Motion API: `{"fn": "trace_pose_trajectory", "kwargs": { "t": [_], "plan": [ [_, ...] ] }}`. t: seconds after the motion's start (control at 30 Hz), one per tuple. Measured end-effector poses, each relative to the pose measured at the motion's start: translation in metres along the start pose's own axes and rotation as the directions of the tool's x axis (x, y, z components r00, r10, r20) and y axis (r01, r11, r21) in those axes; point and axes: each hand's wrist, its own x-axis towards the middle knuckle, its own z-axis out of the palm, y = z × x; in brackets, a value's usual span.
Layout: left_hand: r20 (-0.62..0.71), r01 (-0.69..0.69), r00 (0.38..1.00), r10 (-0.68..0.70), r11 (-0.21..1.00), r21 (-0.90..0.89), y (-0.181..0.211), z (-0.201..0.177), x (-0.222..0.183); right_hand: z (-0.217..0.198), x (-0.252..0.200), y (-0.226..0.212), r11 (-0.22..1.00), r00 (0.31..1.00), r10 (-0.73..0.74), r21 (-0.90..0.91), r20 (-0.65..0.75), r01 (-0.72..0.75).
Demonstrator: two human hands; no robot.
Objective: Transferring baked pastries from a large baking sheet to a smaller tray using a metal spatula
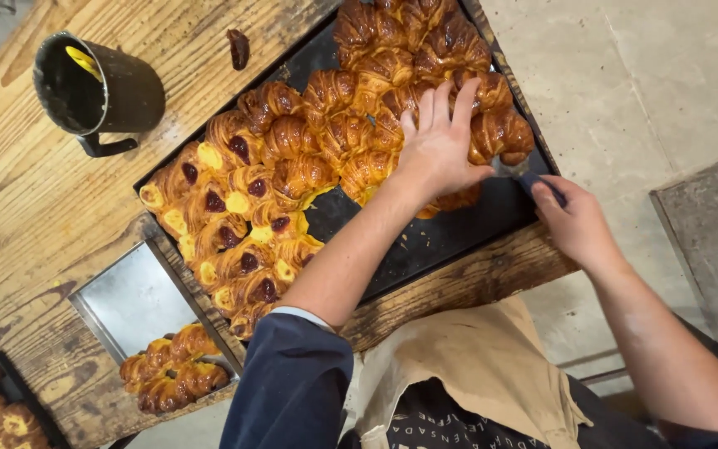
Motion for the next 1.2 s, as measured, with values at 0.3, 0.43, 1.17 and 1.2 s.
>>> {"fn": "trace_pose_trajectory", "kwargs": {
  "t": [0.3, 0.43, 1.17, 1.2],
  "plan": [
    [-0.21, -0.05, 0.977, 0.02, 0.989, -0.137, -0.02, 0.008, 0.004, 0.019, 0.033, 0.012, 0.965, 0.99, -0.14, 0.217, -0.033, 0.144],
    [-0.188, -0.111, 0.98, 0.07, 0.97, -0.214, -0.025, -0.001, -0.005, 0.023, 0.025, 0.018, 0.948, 0.973, -0.2, 0.227, -0.114, 0.222],
    [-0.461, -0.377, 0.858, 0.225, 0.886, -0.269, 0.006, 0.055, -0.097, 0.036, -0.091, 0.077, 0.913, 0.889, -0.289, 0.175, -0.356, 0.367],
    [-0.46, -0.35, 0.866, 0.195, 0.894, -0.281, -0.004, 0.061, -0.111, 0.044, -0.094, 0.085, 0.913, 0.897, -0.298, 0.176, -0.327, 0.367]
  ]
}}
